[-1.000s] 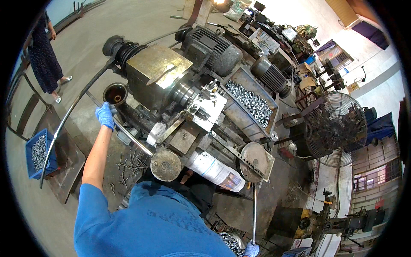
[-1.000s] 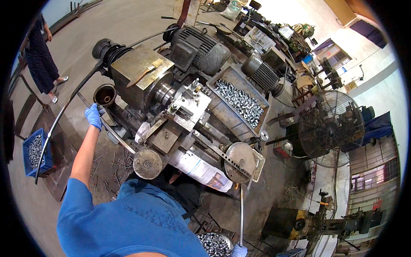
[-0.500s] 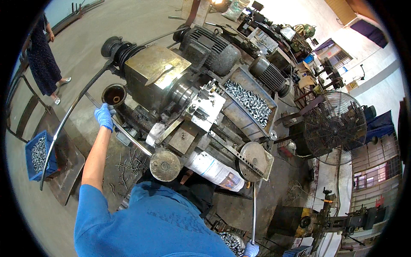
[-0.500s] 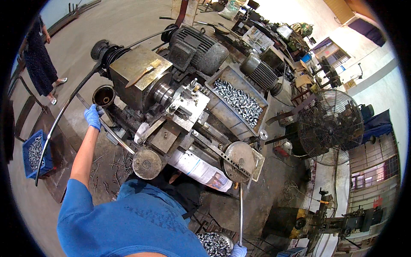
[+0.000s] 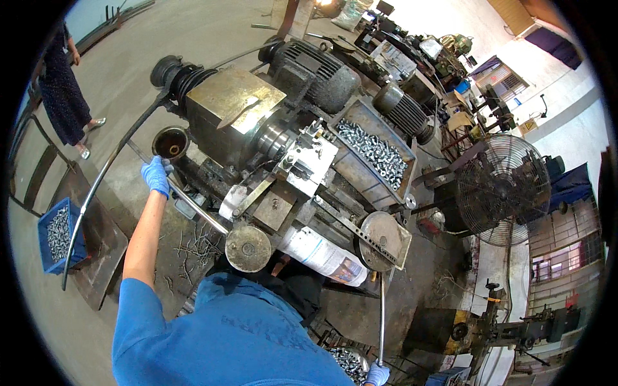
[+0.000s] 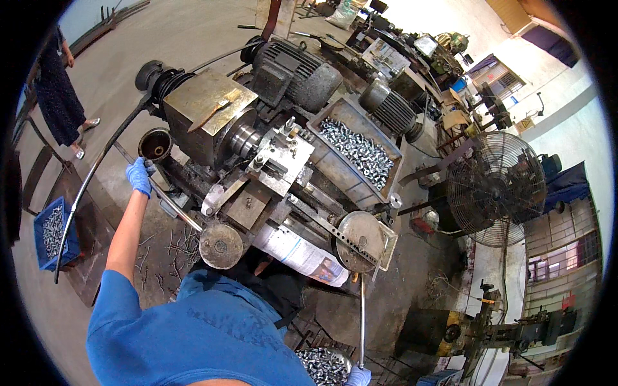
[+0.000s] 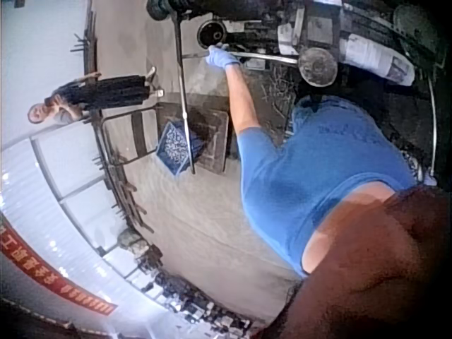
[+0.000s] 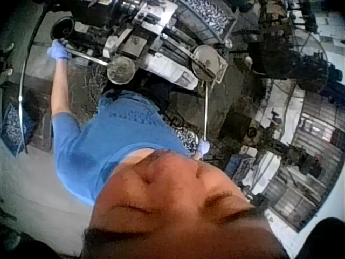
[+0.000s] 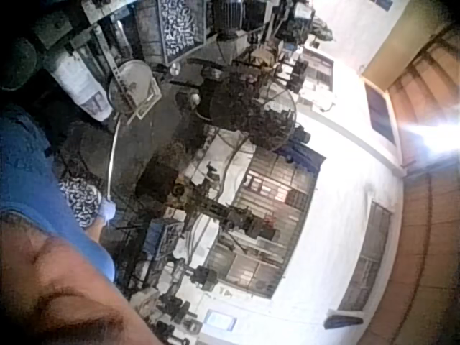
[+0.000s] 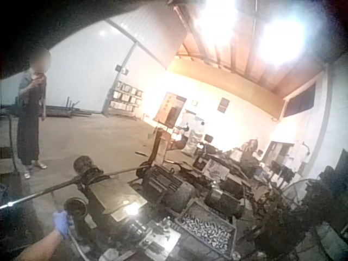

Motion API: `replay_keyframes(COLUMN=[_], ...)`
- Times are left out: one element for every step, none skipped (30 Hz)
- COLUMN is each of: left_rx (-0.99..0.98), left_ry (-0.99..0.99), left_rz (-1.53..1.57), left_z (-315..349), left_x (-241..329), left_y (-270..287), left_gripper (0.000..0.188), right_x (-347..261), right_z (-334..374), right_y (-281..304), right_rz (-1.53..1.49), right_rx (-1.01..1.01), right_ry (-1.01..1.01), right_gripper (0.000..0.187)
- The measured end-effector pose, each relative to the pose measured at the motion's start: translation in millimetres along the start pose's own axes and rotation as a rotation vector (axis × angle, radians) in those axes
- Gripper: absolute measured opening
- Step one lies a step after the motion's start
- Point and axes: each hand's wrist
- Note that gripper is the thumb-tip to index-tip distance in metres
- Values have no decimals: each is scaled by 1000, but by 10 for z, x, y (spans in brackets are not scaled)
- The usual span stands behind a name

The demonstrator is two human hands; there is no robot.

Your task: The person operates a metal forming machine, repeatedly inserting small metal pieces into the machine and using a long metal rod to push them through. The person collects the processed pieces into a nearby bin. A woman in a dress stands nearby, occasionally looking at her phone.

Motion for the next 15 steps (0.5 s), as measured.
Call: replay_keyframes(left_rx=[0,1,3,-2,-8,-15,-10,-8,-2,1,1,1,0,-1,-1], left_ry=[-5,-11,-18,-18,-14,-11,-11,-14,-13,-10,-12,-13,-15,-19,-22], left_rz=[6,10,17,17,17,16,12,7,-2,-3,1,5,9,12,15], left_z=[-18,-54,-68,-75,-69,-61,-47,-15,3,9,20,26,17,-5,-25], left_x=[-23,-57,-60,-54,-53,-46,-34,0,11,7,19,23,9,-10,-31], left_y=[11,33,42,51,46,43,35,7,5,12,13,7,-3,2,1], left_gripper=[17,18,18,17,17,16,16,16,16,16,15,15,15,15,16], right_x=[-5,-46,-133,-234,-281,-230,-127,-38,18,66,77,83,80,66,48], right_z=[9,36,84,142,183,160,102,58,33,13,10,9,10,14,25], right_y=[6,41,131,249,319,260,135,20,-25,-57,-78,-89,-91,-90,-75], right_rz=[-7,-14,-31,-48,-63,-35,-7,19,27,35,36,40,44,47,39], right_rx=[-5,-11,-42,-72,-100,-67,-33,-2,3,9,15,17,19,19,11], right_ry=[-5,-9,-8,-7,-11,2,15,27,24,22,20,19,18,19,18], right_gripper=[54,54,55,55,56,56,57,57,57,58,58,59,59,60,59])
Point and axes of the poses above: each hand's wrist, its own z-axis away from the middle knuckle, its own y-axis out of the back of the hand, x = y × z, and after that the axes turned 5 degrees about z, right-handed
